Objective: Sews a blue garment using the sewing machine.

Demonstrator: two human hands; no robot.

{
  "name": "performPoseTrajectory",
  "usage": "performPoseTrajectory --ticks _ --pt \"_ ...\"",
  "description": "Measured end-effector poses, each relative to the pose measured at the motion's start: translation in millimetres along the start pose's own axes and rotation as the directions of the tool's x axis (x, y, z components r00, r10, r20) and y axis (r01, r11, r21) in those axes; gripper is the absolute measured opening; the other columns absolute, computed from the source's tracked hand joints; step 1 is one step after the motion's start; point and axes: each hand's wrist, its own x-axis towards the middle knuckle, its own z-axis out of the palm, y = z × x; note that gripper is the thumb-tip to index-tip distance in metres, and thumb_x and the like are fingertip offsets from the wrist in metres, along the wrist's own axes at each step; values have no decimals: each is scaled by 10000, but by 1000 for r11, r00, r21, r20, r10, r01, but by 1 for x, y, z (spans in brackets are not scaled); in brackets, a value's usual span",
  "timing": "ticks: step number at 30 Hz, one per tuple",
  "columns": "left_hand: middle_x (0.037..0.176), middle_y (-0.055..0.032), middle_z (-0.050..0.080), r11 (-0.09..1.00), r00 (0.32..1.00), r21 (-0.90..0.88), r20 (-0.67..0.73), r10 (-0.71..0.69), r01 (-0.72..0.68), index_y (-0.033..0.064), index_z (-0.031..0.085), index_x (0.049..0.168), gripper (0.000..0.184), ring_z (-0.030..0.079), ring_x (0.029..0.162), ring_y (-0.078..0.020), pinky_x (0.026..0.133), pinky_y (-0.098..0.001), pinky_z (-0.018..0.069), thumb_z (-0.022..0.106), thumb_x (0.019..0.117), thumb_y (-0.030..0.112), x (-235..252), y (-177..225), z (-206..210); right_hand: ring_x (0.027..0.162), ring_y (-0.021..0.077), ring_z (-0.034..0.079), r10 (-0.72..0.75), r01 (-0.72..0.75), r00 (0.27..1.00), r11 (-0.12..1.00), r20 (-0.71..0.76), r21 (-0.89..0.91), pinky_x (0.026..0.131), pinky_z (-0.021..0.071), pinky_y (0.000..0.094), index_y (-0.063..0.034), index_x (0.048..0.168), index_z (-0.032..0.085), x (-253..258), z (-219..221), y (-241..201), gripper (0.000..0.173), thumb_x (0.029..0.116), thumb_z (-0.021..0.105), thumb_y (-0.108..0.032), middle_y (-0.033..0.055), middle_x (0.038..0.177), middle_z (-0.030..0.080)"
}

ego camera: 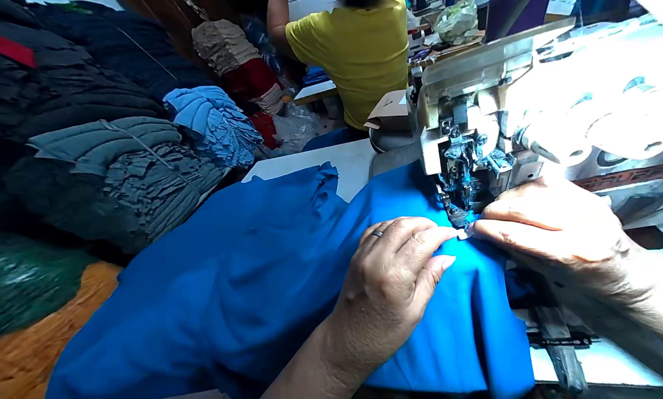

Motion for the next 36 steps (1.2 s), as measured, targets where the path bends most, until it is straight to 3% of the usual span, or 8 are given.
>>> performPoseTrajectory --ticks 7,15,25,29,32,36 --pt "1111 -49 720 999 997 30 79 17 -19 145 799 1084 252 656 1111 -154 1003 -331 487 619 980 287 9 -2 2 853 229 652 -96 98 992 995 77 -19 762 459 390 -59 969 760 5 -9 5 246 975 519 -8 89 908 717" --pt "1116 -73 722 990 989 122 134 57 -73 165 808 1054 278 663 1115 -196 991 -376 487 580 1002 315 13 -4 1 831 233 631 -158 167 980 984 122 -69 697 439 378 -47 981 750 11 -12 6 245 989 507 -21 82 901 693" --pt "1075 -56 718 985 986 147 148 70 -92 180 799 1117 290 666 1084 -191 960 -367 496 559 1011 302 10 -3 0 803 233 637 -53 64 986 996 160 -61 708 436 380 -43 979 731 5 -14 2 229 981 503 -30 99 890 695" --pt "1092 -120 733 987 985 156 169 18 -44 104 797 1089 259 682 1087 -267 984 -422 493 587 982 211 14 11 -3 808 239 639 -44 59 987 994 153 -96 662 428 369 -54 979 732 2 -15 1 230 984 502 -47 106 934 715" --pt "1105 -73 726 979 992 195 124 30 -54 171 800 1111 300 666 1125 -217 996 -394 491 550 1017 307 7 5 2 862 248 636 -64 78 989 991 135 -105 690 417 381 -53 986 752 2 -14 1 226 984 527 -36 113 956 711" --pt "1143 -87 723 978 992 204 121 21 -45 180 797 1121 330 652 1167 -237 1011 -419 478 535 1022 356 7 2 3 861 249 616 -92 112 989 977 115 -181 740 415 389 -45 982 737 4 -10 2 239 988 502 2 112 942 695"
